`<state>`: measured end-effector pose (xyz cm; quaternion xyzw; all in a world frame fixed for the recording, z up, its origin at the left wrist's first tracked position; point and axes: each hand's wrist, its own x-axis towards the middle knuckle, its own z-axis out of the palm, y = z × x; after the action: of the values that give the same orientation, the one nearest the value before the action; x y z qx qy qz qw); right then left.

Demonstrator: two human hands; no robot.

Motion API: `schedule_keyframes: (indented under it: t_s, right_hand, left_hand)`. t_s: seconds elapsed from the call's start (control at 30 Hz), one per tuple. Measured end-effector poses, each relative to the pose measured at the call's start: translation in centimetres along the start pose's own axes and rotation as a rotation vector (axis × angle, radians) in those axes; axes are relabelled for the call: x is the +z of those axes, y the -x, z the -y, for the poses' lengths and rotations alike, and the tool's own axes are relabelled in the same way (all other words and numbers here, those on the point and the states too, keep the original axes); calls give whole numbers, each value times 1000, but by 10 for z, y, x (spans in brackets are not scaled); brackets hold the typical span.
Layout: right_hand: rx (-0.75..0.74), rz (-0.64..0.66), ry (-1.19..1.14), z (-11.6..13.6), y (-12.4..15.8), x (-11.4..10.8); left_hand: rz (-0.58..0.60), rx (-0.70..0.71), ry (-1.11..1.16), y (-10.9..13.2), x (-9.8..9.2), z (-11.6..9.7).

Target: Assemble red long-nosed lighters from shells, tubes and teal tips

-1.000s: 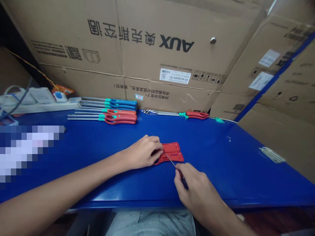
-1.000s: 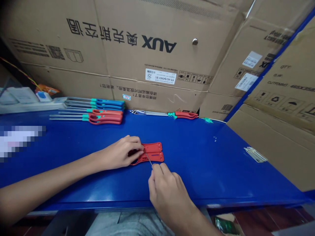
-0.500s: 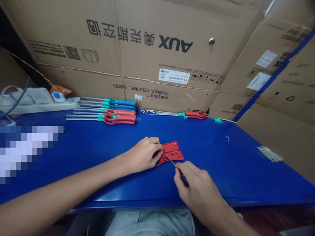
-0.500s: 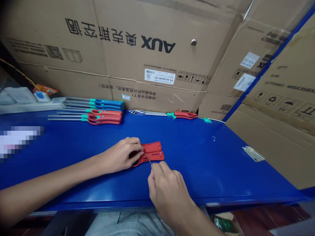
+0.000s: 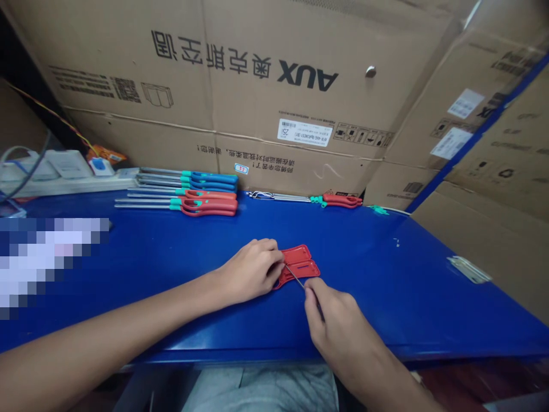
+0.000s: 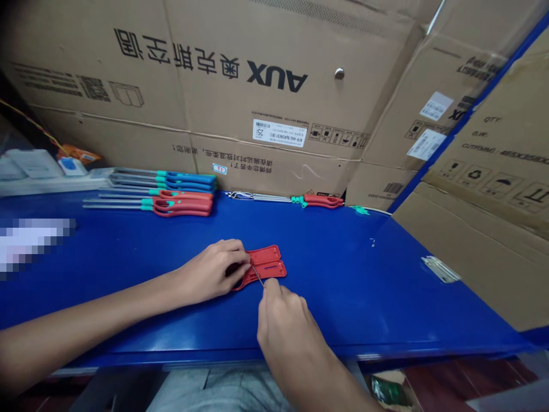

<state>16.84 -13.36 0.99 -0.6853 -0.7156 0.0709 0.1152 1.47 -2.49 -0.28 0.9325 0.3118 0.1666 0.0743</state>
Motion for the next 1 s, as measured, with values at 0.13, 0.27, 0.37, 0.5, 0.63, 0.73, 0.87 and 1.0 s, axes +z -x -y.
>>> schedule_keyframes:
  t_s: [0.13,0.27,0.37,0.5,0.63,0.73,0.87,1.0]
  right_hand:
    - [-44,-55,-64,-7,1,-2]
    - [-147,-321,-77,-35,-30,-28]
    - [-68,-469,-12,-71,-87,-54]
    - [134,-462,96,-120,-161,-63]
    - [147,-438,120,-143,-187,-39]
    - [87,-413,161,-145,-185,-21]
    - [36,-388,226,-140,-185,-15]
    - [48,-377,293,-135,-195,-19]
  left_hand:
    - [-6,8,22,-1,0,2]
    - [-3,40,64,-3,-1,8]
    - [1,67,113,-5,-2,13]
    - [24,84,147,-5,-5,15]
    - [41,94,135,-4,-7,13]
    - [45,95,121,-4,-7,13]
    - [62,86,94,-3,-6,14]
    - [56,94,78,-4,-6,14]
